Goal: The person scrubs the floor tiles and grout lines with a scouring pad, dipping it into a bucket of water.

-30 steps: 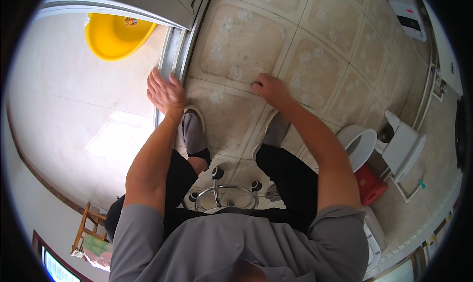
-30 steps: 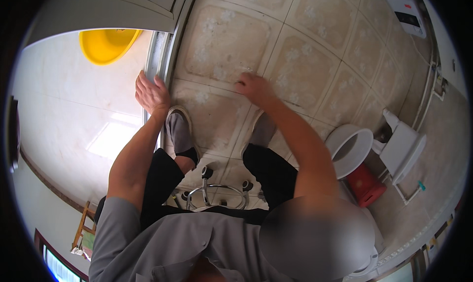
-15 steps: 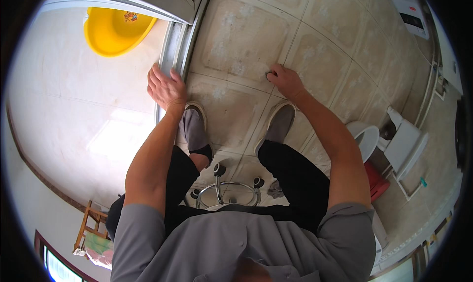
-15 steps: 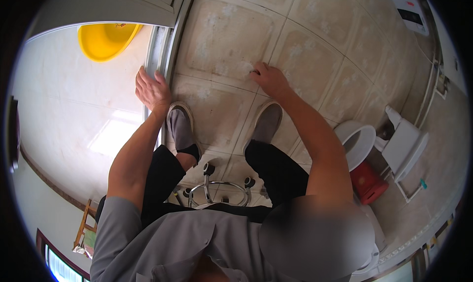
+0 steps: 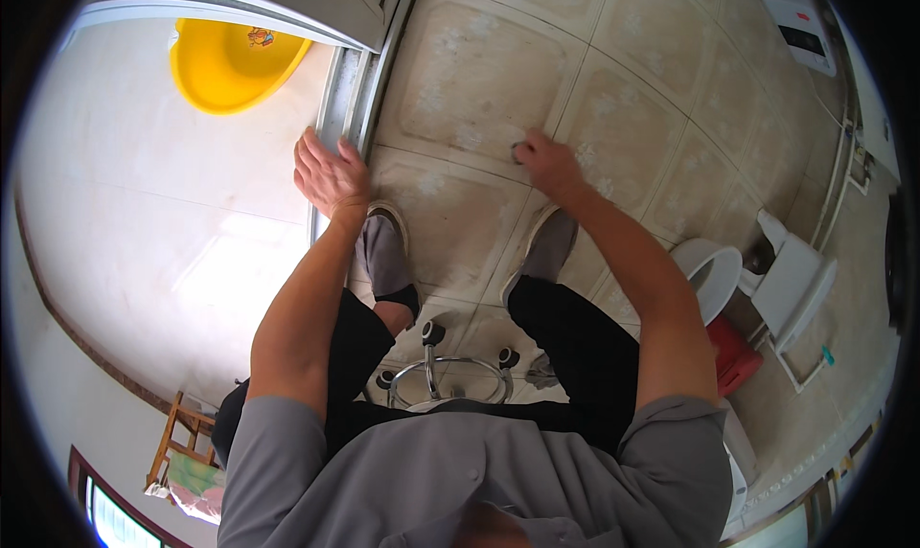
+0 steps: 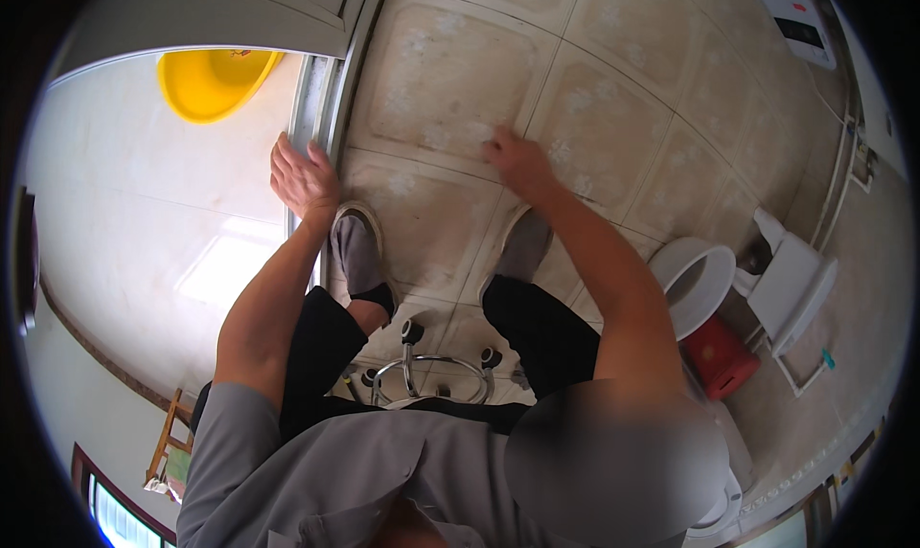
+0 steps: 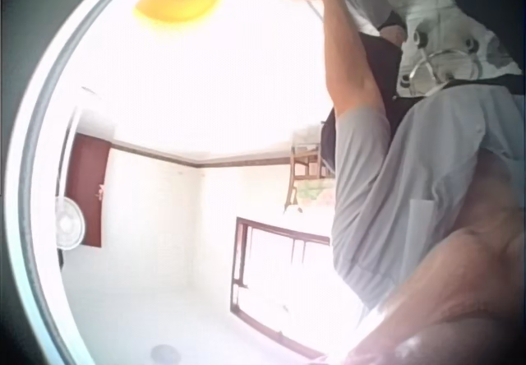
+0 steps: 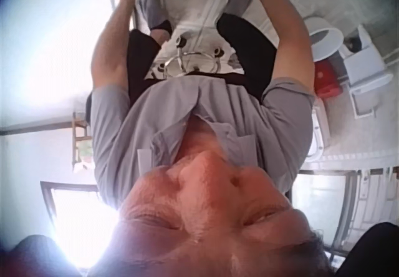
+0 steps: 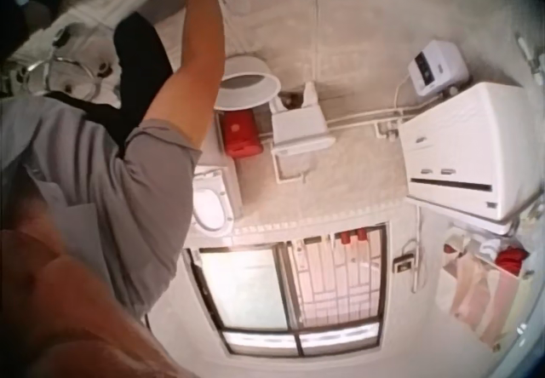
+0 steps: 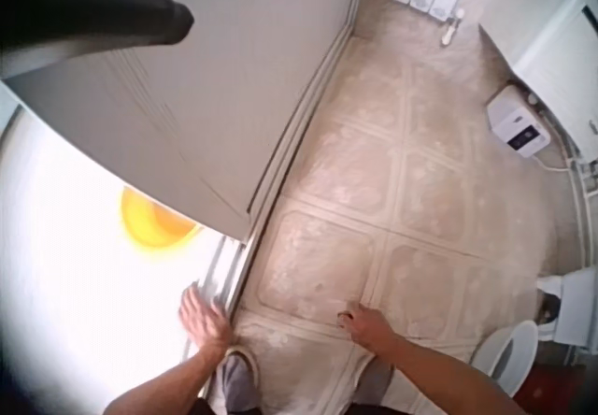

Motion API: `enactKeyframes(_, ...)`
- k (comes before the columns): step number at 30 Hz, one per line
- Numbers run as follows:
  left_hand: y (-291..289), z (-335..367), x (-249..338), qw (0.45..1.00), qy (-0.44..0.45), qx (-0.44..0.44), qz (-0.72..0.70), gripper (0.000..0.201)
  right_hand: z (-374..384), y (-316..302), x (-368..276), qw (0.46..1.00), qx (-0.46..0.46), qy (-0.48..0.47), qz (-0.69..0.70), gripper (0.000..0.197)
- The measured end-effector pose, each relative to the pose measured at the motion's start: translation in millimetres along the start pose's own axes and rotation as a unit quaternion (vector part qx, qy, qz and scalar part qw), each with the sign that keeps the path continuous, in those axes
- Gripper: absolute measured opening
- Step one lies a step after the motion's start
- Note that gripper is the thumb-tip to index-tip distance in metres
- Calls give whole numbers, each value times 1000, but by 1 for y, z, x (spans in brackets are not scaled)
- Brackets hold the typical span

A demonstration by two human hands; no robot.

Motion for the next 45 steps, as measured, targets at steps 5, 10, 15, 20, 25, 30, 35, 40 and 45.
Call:
enactKeyframes(5,1,-1,1,1000,1,1,4,56,54,26,-65,992,93,82,-4,14)
enactKeyframes(10,-1,-2,-2,1000,3,6,-2,54,31,25,-56,993,63,102,2,10)
enactKeyframes(15,0,1,-4,1000,4,0,-1,55,1,11,-34,989,103,102,1,3)
enactKeyframes(20,4,-2,1,1000,-1,-14,0,58,95,44,-93,991,44,112,53,6)
enactKeyframes(25,3,-1,1,1000,3,-9,-3,57,104,45,-98,991,32,108,72,8)
enactKeyframes(30,-4,1,-3,1000,9,2,-3,55,19,28,-28,983,-29,170,66,14)
enactKeyframes(35,-3,2,3,1000,15,8,-6,54,75,48,-65,990,6,130,62,14)
enactKeyframes(40,1,-2,6,1000,22,3,-4,54,126,49,-107,985,56,131,102,14)
enactKeyframes(45,-3,1,-10,1000,4,0,6,55,43,35,-46,964,-36,242,105,15)
Point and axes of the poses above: each hand's wrist, its own z-axis towards the middle knuckle, its own y-axis out of the palm, x = y × z, the point moved 8 cm from there along z, towards the middle knuckle, and after that the axes turned 1 degree about y, right-handed, at the moved point
